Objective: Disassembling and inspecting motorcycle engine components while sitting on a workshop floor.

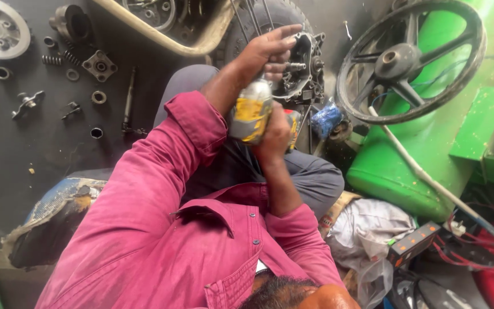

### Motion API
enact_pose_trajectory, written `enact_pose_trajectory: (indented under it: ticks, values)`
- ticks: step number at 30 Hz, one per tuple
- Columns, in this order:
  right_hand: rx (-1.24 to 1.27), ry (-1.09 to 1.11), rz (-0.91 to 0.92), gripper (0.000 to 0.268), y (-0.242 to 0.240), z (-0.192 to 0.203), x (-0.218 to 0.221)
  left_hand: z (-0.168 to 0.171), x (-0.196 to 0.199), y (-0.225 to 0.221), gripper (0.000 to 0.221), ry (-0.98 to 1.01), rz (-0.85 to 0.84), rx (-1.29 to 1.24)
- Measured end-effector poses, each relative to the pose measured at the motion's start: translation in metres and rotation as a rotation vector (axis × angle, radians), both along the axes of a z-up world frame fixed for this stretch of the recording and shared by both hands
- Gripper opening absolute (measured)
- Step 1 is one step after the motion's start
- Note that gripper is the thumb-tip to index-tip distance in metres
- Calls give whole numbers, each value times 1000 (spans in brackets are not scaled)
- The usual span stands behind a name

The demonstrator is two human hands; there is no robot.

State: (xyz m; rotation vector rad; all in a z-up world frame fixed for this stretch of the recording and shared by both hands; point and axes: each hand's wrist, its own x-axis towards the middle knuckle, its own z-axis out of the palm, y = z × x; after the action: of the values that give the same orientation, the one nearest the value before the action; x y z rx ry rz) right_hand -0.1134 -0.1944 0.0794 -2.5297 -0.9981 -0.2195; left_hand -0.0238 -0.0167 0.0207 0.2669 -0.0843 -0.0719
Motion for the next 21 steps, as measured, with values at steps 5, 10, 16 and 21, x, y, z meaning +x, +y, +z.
enact_pose_trajectory:
  ticks: [5, 10, 16, 21]
  values:
    - [-62, -33, -95, 40, 8, -1, -12, 1, -1, -1, 61, -79, -142, -3]
    - [-76, -47, -114, 38, 6, -4, -11, -3, 4, -3, 57, -60, -160, -25]
    - [-77, -41, -96, 40, 5, 0, -13, -6, 3, -4, 55, -20, -161, -28]
    - [-85, -44, -88, 43, 6, -2, -12, 0, 0, 0, 56, -20, -137, 11]
